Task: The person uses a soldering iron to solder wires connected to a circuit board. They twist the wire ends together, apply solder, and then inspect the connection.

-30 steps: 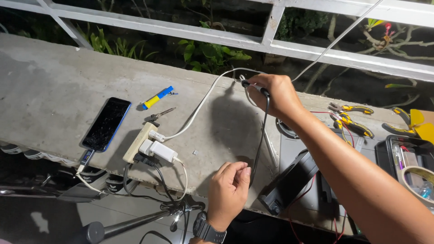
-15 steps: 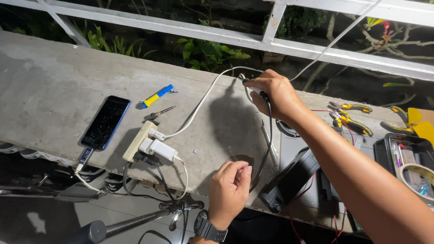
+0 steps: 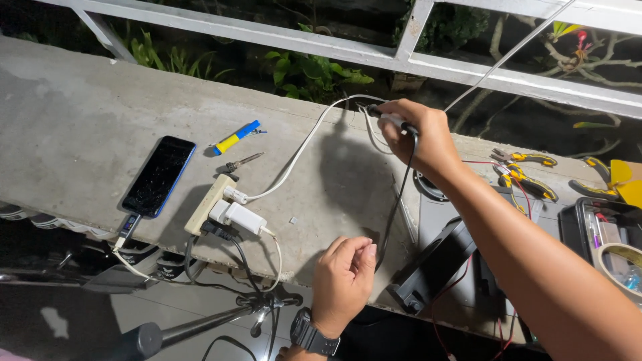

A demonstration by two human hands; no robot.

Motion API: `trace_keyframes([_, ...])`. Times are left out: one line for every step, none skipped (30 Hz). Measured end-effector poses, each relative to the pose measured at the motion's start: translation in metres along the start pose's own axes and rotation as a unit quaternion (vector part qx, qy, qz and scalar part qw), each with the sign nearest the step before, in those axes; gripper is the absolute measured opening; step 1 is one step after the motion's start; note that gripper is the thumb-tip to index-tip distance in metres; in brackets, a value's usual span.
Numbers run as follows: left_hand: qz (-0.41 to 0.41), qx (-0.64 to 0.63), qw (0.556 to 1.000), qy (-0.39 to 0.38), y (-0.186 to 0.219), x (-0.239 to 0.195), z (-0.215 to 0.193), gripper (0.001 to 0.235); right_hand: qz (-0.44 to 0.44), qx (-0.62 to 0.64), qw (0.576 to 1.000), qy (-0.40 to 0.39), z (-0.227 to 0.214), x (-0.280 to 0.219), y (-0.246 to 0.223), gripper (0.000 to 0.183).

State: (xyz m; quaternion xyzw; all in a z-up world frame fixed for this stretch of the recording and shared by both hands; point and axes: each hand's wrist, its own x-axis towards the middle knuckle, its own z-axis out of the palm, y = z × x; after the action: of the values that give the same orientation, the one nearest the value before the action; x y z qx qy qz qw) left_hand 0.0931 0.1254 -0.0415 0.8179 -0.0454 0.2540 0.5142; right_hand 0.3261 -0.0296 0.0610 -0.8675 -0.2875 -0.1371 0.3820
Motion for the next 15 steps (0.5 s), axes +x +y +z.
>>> trace_keyframes([0.000, 0.001, 1.000, 0.001, 0.000, 0.000, 0.000, 0.016, -0.001, 0.001, 1.000, -0.001, 0.003, 0.002, -0.004, 0.028])
trace_keyframes([-0.006, 0.000, 1.000, -0.001, 0.001, 0.000, 0.000, 0.016, 0.114, 0.081, 0.990, 0.033, 0.007, 0.003, -0.008, 0.024])
trace_keyframes([-0.012, -0.002, 1.000, -0.003, 0.001, 0.000, -0.001, 0.016, 0.227, 0.158, 0.959, 0.066, 0.010, 0.005, -0.013, 0.026])
trace_keyframes([-0.012, -0.001, 1.000, -0.003, 0.000, 0.000, -0.001, 0.016, 0.227, 0.159, 0.959, 0.065, 0.012, 0.007, -0.013, 0.026])
trace_keyframes([-0.010, -0.003, 1.000, -0.005, 0.000, -0.001, -0.001, 0.016, 0.269, 0.175, 0.944, 0.079, 0.013, 0.009, -0.013, 0.027])
trace_keyframes([-0.009, -0.004, 1.000, -0.008, -0.001, -0.001, -0.001, 0.016, 0.310, 0.191, 0.927, 0.093, 0.013, 0.011, -0.013, 0.030])
trace_keyframes([-0.009, -0.005, 1.000, -0.009, -0.001, -0.001, -0.001, 0.016, 0.311, 0.190, 0.926, 0.094, 0.013, 0.012, -0.012, 0.030])
trace_keyframes([-0.009, -0.006, 1.000, -0.008, -0.001, -0.001, 0.000, 0.016, 0.335, 0.238, 0.906, 0.106, 0.012, 0.013, -0.012, 0.028])
trace_keyframes([-0.009, -0.007, 1.000, -0.007, -0.001, -0.002, -0.001, 0.016, 0.357, 0.286, 0.881, 0.118, 0.012, 0.014, -0.013, 0.027])
trace_keyframes([-0.010, -0.007, 1.000, -0.007, -0.002, -0.002, -0.001, 0.016, 0.358, 0.286, 0.881, 0.118, 0.012, 0.015, -0.008, 0.027])
trace_keyframes([-0.012, -0.008, 1.000, -0.008, -0.002, -0.002, 0.000, 0.016, 0.370, 0.308, 0.867, 0.132, 0.012, 0.016, -0.004, 0.029])
trace_keyframes([-0.015, -0.008, 1.000, -0.009, -0.002, -0.002, 0.000, 0.017, 0.382, 0.330, 0.851, 0.145, 0.013, 0.017, 0.001, 0.033])
trace_keyframes([-0.015, -0.008, 1.000, -0.009, -0.002, -0.002, 0.000, 0.017, 0.382, 0.329, 0.851, 0.145, 0.012, 0.018, 0.001, 0.033])
trace_keyframes([-0.016, -0.006, 1.000, -0.009, -0.002, -0.002, 0.000, 0.017, 0.395, 0.348, 0.837, 0.150, 0.011, 0.020, 0.001, 0.024])
trace_keyframes([-0.018, -0.003, 1.000, -0.009, -0.002, -0.002, 0.000, 0.017, 0.407, 0.367, 0.822, 0.154, 0.011, 0.021, 0.000, 0.018])
